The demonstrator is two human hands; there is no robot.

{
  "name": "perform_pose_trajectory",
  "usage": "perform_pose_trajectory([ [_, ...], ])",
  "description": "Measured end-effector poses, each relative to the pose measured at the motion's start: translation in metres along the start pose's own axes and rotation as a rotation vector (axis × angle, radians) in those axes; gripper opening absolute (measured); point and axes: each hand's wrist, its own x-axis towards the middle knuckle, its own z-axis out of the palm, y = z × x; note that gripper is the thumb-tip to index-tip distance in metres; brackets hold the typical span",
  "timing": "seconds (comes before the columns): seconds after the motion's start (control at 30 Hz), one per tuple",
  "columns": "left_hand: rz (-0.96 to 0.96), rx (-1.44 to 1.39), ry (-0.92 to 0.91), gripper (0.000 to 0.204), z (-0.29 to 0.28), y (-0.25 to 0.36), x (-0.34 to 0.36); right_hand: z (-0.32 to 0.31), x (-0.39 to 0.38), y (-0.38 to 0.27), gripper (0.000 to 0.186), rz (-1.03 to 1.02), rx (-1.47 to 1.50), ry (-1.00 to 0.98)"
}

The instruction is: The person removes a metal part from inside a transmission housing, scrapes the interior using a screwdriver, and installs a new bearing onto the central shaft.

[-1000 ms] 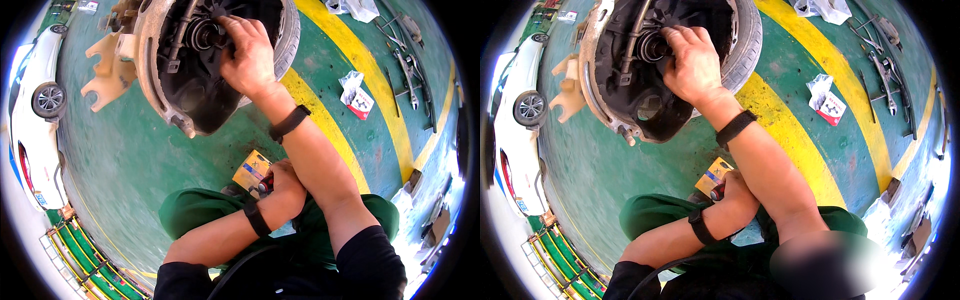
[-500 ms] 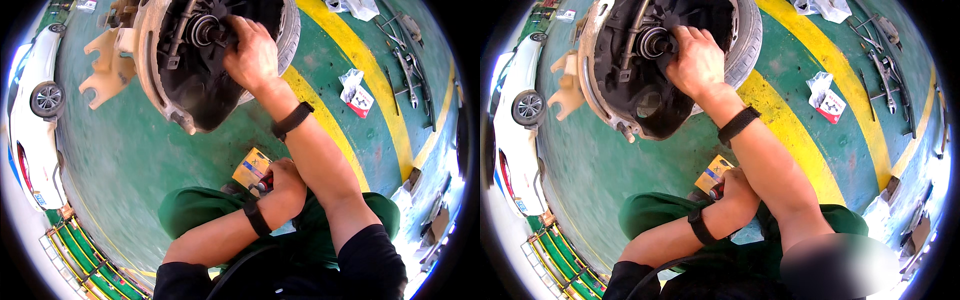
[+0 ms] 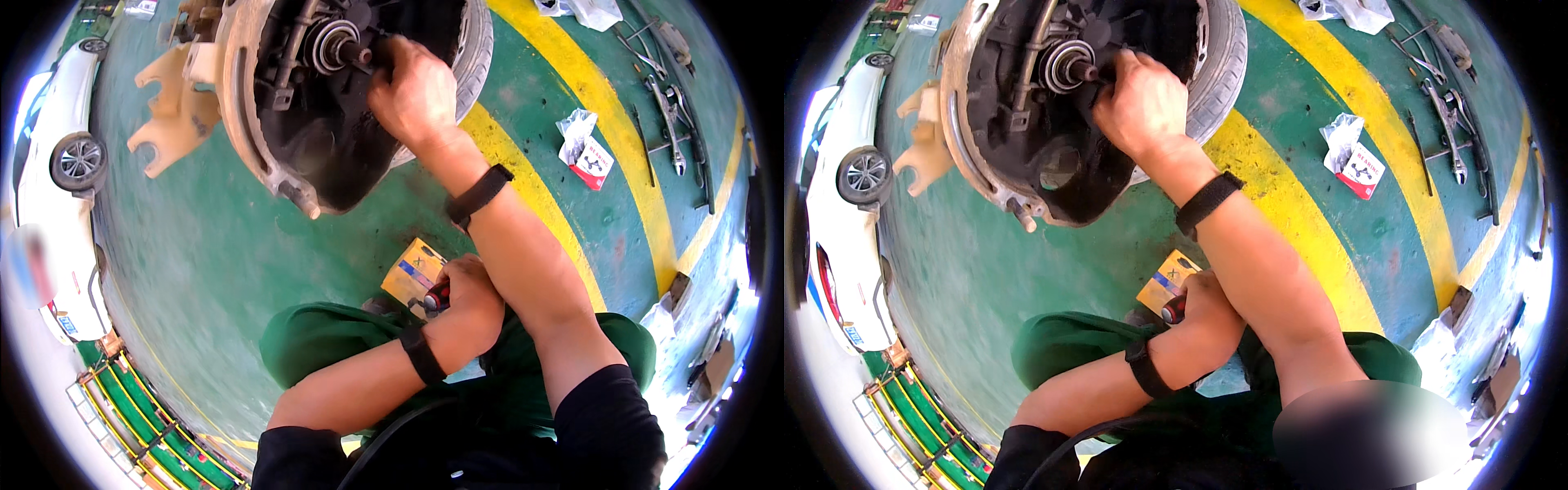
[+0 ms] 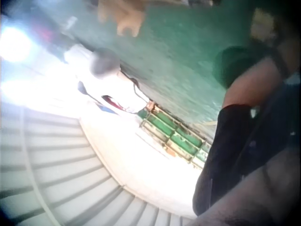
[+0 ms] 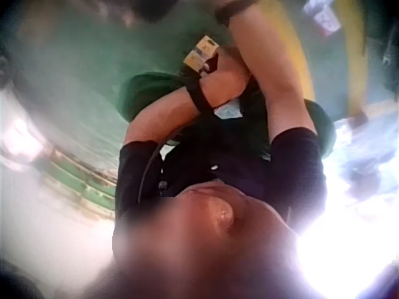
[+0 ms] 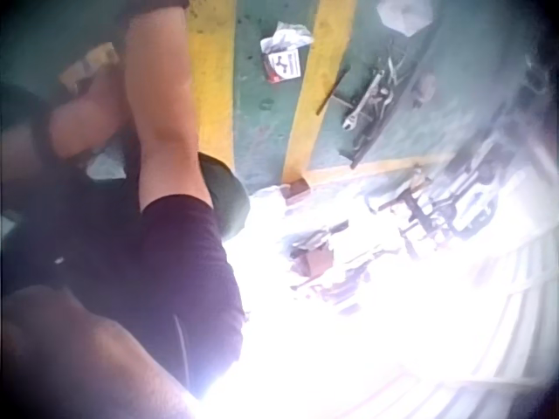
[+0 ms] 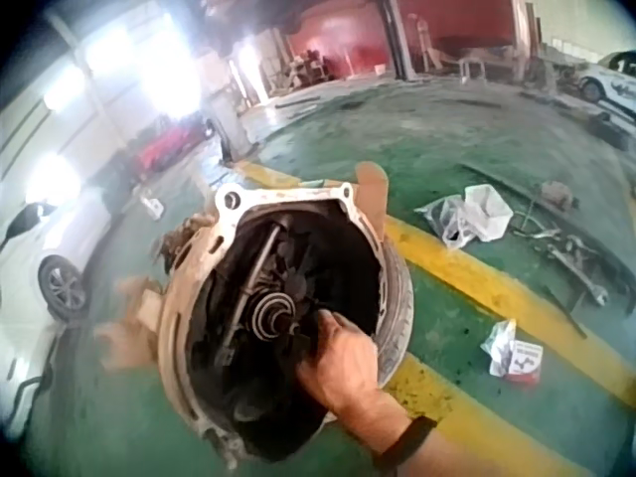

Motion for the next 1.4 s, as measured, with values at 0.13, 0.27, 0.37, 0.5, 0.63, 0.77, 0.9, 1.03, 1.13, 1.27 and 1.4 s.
perform_pose_trajectory([
  [0.13, 0.054, -0.013, 0.022, 0.030, 0.001, -0.003, -0.002, 0.002, 0.004, -0.005, 0.057, -0.389, 0.123, 0.212],
  [0.27, -0.023, -0.035, -0.004, 0.030, 0.005, -0.003, 0.002, 0.008, 0.002, -0.008, 0.050, -0.305, -0.015, 0.117],
  [0.37, -0.082, -0.058, -0.012, 0.030, 0.008, 0.001, 0.007, -0.020, 0.019, -0.028, 0.030, 0.333, -0.208, -0.517],
  [0.5, -0.070, -0.056, -0.013, 0.030, 0.001, 0.001, 0.006, -0.005, 0.001, -0.006, 0.037, 0.066, 0.003, -0.074],
  [0.63, 0.049, -0.210, 0.071, 0.027, 0.009, -0.005, 0.006, 0.000, -0.002, -0.006, 0.055, -0.335, 0.154, 0.156],
  [0.77, -0.019, -0.120, 0.108, 0.025, 0.020, -0.004, 0.007, 0.009, -0.002, -0.001, 0.054, -0.364, 0.021, 0.228],
  [0.9, -0.015, -0.129, 0.157, 0.027, 0.013, -0.014, 0.003, -0.013, 0.011, -0.015, 0.030, 0.242, -0.021, -0.427],
  [1.03, 0.073, -0.060, -0.050, 0.047, 0.001, -0.007, 0.000, 0.006, -0.008, 0.001, 0.055, -0.198, 0.052, 0.150],
  [1.13, 0.068, -0.035, 0.287, 0.044, 0.038, -0.006, 0.000, -0.007, -0.007, -0.016, 0.059, -0.347, 0.107, 0.159],
  [1.27, 0.064, -0.077, 0.300, 0.049, 0.041, -0.010, 0.008, -0.005, -0.004, -0.015, 0.054, -0.357, 0.036, 0.142],
  [1.4, 0.020, -0.130, 0.323, 0.047, 0.037, -0.009, 0.002, -0.035, 0.023, -0.040, 0.050, 0.288, 0.044, -0.557],
])
